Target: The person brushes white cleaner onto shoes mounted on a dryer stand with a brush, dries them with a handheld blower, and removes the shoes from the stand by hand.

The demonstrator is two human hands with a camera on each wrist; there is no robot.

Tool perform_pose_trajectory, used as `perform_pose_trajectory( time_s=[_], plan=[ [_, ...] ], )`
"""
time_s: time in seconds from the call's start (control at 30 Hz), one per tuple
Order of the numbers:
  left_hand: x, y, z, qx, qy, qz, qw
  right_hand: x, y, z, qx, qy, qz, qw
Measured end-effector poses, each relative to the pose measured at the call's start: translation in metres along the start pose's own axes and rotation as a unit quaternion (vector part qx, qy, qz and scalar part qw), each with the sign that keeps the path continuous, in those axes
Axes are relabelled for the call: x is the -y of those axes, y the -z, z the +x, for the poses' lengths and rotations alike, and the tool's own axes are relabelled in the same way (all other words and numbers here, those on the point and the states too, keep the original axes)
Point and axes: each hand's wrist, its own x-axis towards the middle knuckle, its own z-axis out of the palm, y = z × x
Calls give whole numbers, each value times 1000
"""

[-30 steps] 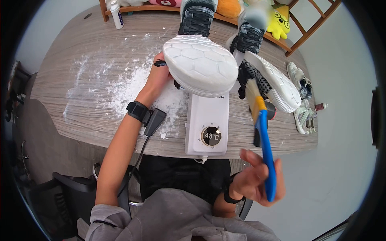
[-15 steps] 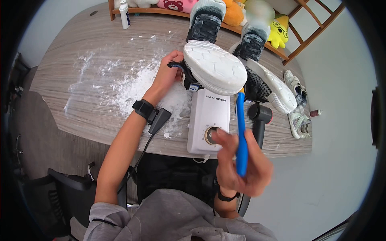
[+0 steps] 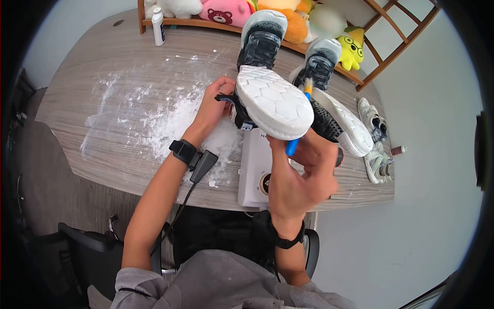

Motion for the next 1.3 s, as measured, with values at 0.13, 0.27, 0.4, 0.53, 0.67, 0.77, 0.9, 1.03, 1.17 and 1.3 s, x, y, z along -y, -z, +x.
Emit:
perform_pose_trajectory(
  time_s=[0.13, 0.27, 0.4, 0.53, 0.67, 0.77, 0.9, 1.03, 1.17, 1.3],
  plan=[
    [-12, -8, -8, -18, 6, -6, 1000, -6, -3, 0, -4, -15, 14, 1000],
    [-13, -6, -7, -11, 13, 8, 1000, 13, 12, -5, -41, 25, -46, 998],
    [-11, -6, -7, -6, 9, 18, 1000, 33, 36, -15, -90, -13, -3, 996],
    [-8, -4, -6, 2, 8, 10, 1000, 58, 71, -33, -87, -38, 38, 995],
    [-18, -10, -13, -16, 17, 20, 1000, 63, 82, -43, -129, -79, 64, 987],
    [-13, -8, -10, -12, -4, 65, 998, 32, 66, -33, -22, -4, 26, 999],
    [-17, -12, -8, -24, 35, 23, 999, 21, 65, -26, -89, 31, 19, 995],
    [-2, 2, 2, 25, 36, 46, 998, 40, 105, -30, -67, -11, 62, 996],
    [8, 6, 6, 27, 39, 44, 998, 46, 155, -26, -44, 36, -11, 998],
    [15, -1, 5, -1, -82, 80, 993, -8, 191, 19, -104, 293, -51, 949]
  ],
)
